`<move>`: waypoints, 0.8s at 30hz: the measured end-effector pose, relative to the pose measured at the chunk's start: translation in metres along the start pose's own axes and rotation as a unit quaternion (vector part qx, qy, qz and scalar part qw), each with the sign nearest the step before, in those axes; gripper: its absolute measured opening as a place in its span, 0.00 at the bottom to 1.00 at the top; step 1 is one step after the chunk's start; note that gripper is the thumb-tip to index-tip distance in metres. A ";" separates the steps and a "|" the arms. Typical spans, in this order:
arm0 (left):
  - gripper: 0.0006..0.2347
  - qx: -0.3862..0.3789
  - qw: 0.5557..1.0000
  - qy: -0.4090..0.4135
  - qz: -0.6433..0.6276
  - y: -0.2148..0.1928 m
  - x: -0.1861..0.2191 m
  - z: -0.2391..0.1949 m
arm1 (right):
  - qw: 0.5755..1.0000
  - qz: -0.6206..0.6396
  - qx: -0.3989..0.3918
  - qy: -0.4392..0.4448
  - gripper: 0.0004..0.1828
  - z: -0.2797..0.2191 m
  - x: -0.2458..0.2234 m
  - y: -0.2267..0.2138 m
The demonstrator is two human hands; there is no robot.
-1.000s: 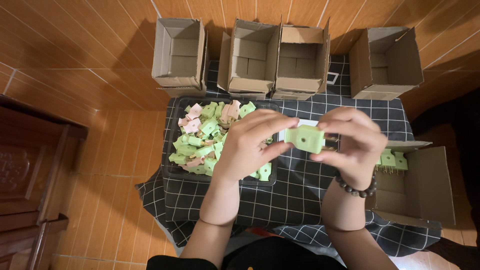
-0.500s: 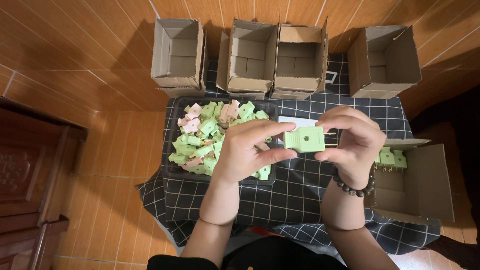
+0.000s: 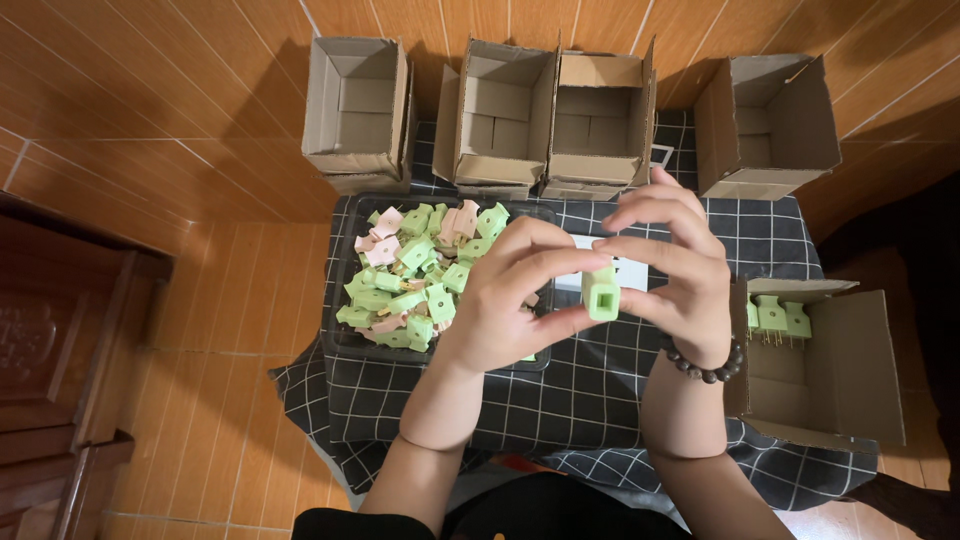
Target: The person repeatedly picks up small green plastic electrical components from a tray, inserts a metal pin into each one, and places the assembled unit into a cardboard box. The process is repeated for multiple components throughout the clip.
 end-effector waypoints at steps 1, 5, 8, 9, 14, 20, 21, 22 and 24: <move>0.17 -0.003 1.000 0.003 0.008 0.000 0.002 -0.001 | 1.000 0.002 -0.003 -0.005 0.22 -0.001 0.000 0.000; 0.17 -0.014 1.000 -0.010 -0.002 0.005 0.004 0.002 | 1.000 0.003 0.003 -0.011 0.21 -0.003 0.001 -0.001; 0.22 -0.021 0.999 -0.027 -0.010 0.004 0.000 0.007 | 1.000 0.023 0.014 -0.008 0.23 -0.005 0.001 -0.005; 0.20 -0.020 0.999 -0.026 -0.014 0.005 0.000 0.008 | 1.000 0.020 0.013 0.007 0.24 -0.005 0.001 -0.006; 0.18 -0.007 0.999 -0.042 -0.005 0.004 -0.004 0.001 | 0.999 0.019 0.029 0.026 0.25 -0.007 0.003 -0.017; 0.19 -0.015 0.996 -0.006 0.085 0.000 0.001 0.005 | 0.998 0.049 0.035 -0.012 0.19 -0.013 -0.009 -0.019; 0.19 -0.013 0.997 -0.007 0.081 0.000 0.000 0.004 | 0.998 0.046 0.036 -0.001 0.19 -0.012 -0.006 -0.019; 0.19 -0.012 0.997 -0.008 0.077 0.000 0.000 0.004 | 0.998 0.043 0.038 0.011 0.19 -0.011 -0.004 -0.018; 0.19 -0.012 0.997 -0.011 0.073 0.000 0.000 0.004 | 0.998 0.041 0.038 0.016 0.21 -0.011 -0.002 -0.018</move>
Point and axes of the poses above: each hand's wrist, its own z-axis towards the middle knuckle, its own y-axis out of the palm, x = y × z, the point moved 7 cm from there along z, towards the middle knuckle, and after that the axes turned 8 degrees about y, right-handed, at the moved point
